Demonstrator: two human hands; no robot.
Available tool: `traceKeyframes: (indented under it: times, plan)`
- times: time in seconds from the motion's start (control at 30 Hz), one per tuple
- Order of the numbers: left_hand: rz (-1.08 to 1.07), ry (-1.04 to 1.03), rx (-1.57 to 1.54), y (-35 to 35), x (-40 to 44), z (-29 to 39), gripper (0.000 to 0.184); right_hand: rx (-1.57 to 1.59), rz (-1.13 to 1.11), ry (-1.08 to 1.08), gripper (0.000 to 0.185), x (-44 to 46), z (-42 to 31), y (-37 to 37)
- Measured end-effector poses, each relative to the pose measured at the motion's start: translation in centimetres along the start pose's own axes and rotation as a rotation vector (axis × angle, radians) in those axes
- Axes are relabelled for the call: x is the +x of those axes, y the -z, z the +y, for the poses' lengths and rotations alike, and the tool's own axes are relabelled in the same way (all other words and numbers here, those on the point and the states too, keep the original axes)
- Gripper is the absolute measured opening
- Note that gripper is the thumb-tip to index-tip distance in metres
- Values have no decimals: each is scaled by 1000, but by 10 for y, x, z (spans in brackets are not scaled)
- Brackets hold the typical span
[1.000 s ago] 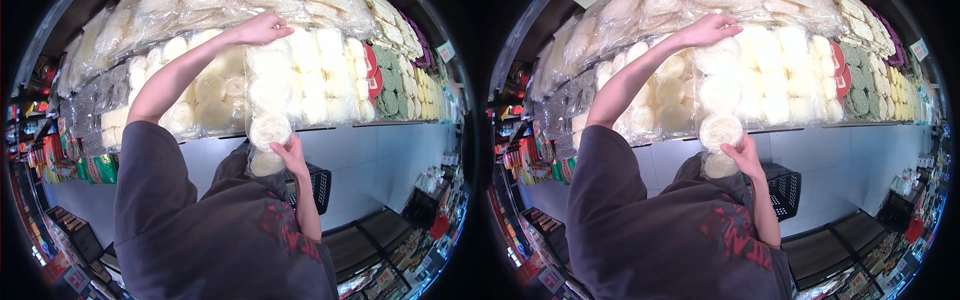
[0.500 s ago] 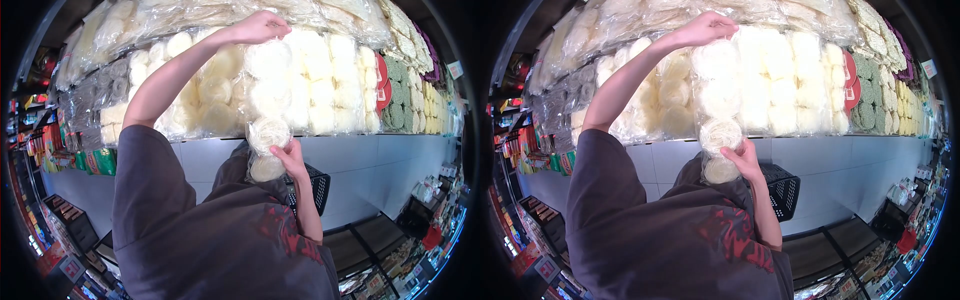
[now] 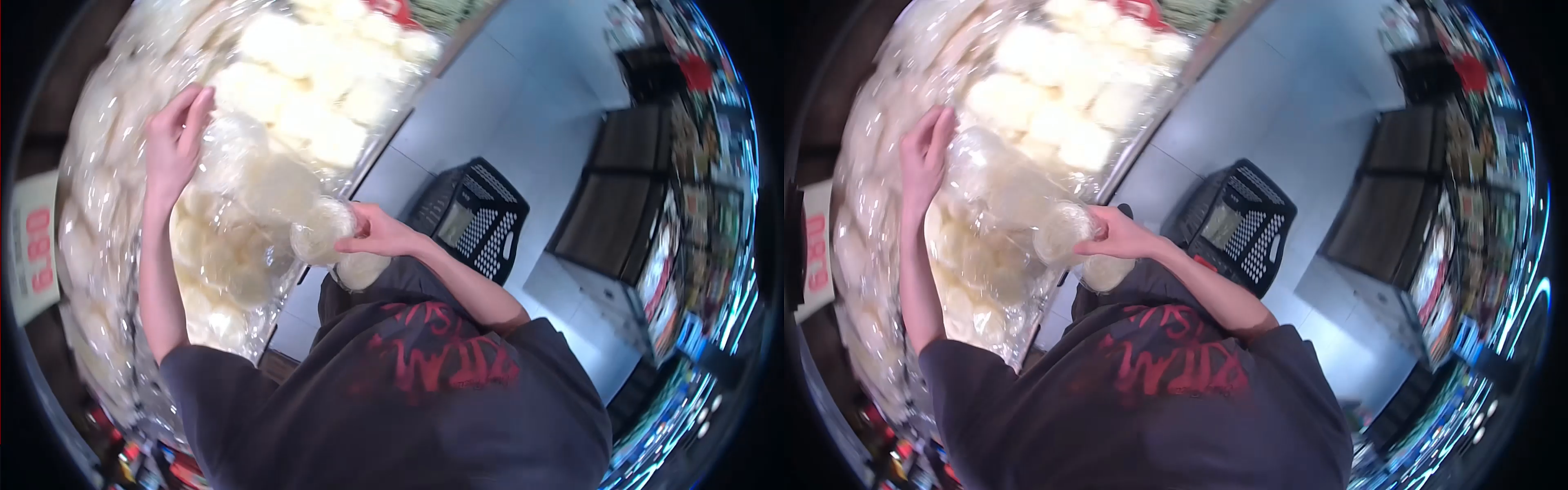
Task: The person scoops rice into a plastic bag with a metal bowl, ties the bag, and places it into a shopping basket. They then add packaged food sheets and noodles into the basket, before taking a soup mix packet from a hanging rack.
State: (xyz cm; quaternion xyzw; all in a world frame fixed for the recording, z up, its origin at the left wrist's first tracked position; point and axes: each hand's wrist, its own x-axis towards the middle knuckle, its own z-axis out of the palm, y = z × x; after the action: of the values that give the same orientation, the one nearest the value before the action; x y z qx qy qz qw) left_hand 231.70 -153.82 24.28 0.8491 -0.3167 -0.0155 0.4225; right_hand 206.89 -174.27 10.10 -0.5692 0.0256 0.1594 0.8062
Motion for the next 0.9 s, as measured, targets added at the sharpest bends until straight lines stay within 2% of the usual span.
traceKeyframes:
  times: [0.03,0.07,0.13,0.2,0.27,0.33,0.4,0.47,0.53,0.6,0.67,0.7,0.73,0.8,0.87,0.9]
  plan:
    - [-1,-54,43,-19,11,20,25,1,-2,34,57,-13,2,12]
    - [-80,-113,19,-43,25,37,25,31,91,63,57,-29,2,24]
    - [-105,-300,62,-90,46,64,21,-135,179,-81,61,-58,0,52]
    - [-239,-413,-10,-148,74,88,19,-51,283,-15,68,-96,2,69]
    - [-398,-464,53,-207,92,119,21,-61,472,20,73,-135,19,87]
    - [-548,-550,108,-272,96,157,25,-78,496,16,75,-176,11,101]
    - [-651,-694,146,-346,92,190,31,39,618,46,72,-217,17,110]
    - [-782,-661,118,-422,81,208,35,190,697,60,66,-258,42,117]
    - [-867,-694,263,-507,59,204,42,560,791,35,64,-304,74,129]
    - [-1126,-498,284,-576,23,199,47,635,875,24,60,-349,96,139]
    - [-1256,-317,23,-647,-27,157,50,690,934,22,56,-380,110,167]
    - [-1174,-238,-68,-672,-61,132,50,713,995,-5,55,-393,118,175]
    - [-1088,-158,-160,-688,-96,113,50,735,1056,-35,54,-407,127,184]
    - [-906,-123,-6,-689,-165,94,50,800,1057,-54,49,-421,160,214]
    - [-1102,-5,28,-666,-230,94,46,892,1121,-149,42,-424,200,255]
    - [-1214,3,-115,-650,-258,96,38,902,1114,-156,42,-421,226,272]
